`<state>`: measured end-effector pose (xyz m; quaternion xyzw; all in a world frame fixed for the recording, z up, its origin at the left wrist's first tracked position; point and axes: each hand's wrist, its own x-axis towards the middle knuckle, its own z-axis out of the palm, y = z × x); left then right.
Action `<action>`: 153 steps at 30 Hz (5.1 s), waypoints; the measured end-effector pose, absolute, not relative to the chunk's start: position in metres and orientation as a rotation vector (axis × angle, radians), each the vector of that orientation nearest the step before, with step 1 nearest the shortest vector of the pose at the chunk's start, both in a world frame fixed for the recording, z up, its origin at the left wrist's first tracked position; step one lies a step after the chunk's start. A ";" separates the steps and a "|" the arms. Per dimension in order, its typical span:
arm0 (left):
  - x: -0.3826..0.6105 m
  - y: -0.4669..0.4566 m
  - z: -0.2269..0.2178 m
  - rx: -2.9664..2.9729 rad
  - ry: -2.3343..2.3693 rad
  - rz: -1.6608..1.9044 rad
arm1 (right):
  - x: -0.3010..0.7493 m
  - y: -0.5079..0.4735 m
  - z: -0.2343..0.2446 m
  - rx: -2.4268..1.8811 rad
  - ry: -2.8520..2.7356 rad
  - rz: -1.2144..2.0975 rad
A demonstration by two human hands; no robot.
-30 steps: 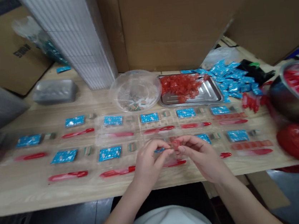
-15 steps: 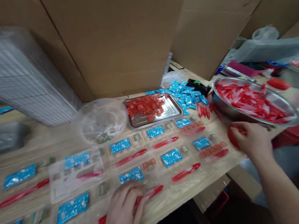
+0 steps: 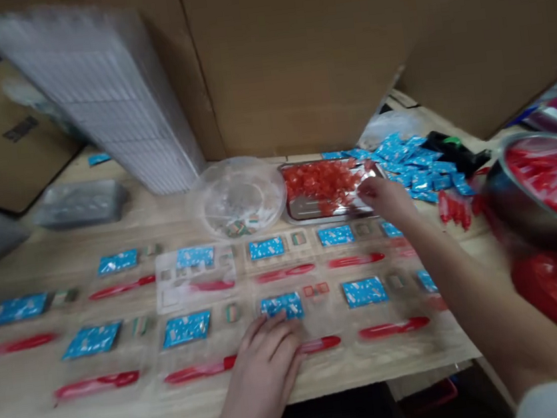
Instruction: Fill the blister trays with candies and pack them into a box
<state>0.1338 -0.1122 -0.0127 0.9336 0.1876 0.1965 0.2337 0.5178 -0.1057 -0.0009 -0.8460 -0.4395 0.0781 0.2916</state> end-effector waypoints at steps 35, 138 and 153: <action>0.162 -0.120 0.005 1.109 0.815 0.582 | 0.285 -0.188 0.008 -1.686 -0.821 0.830; 0.127 -0.117 -0.021 2.367 0.679 0.554 | 0.420 -0.106 0.005 -2.105 -1.611 0.263; 0.129 -0.117 -0.020 2.356 0.699 0.581 | 0.436 -0.029 -0.002 -2.284 -1.731 0.154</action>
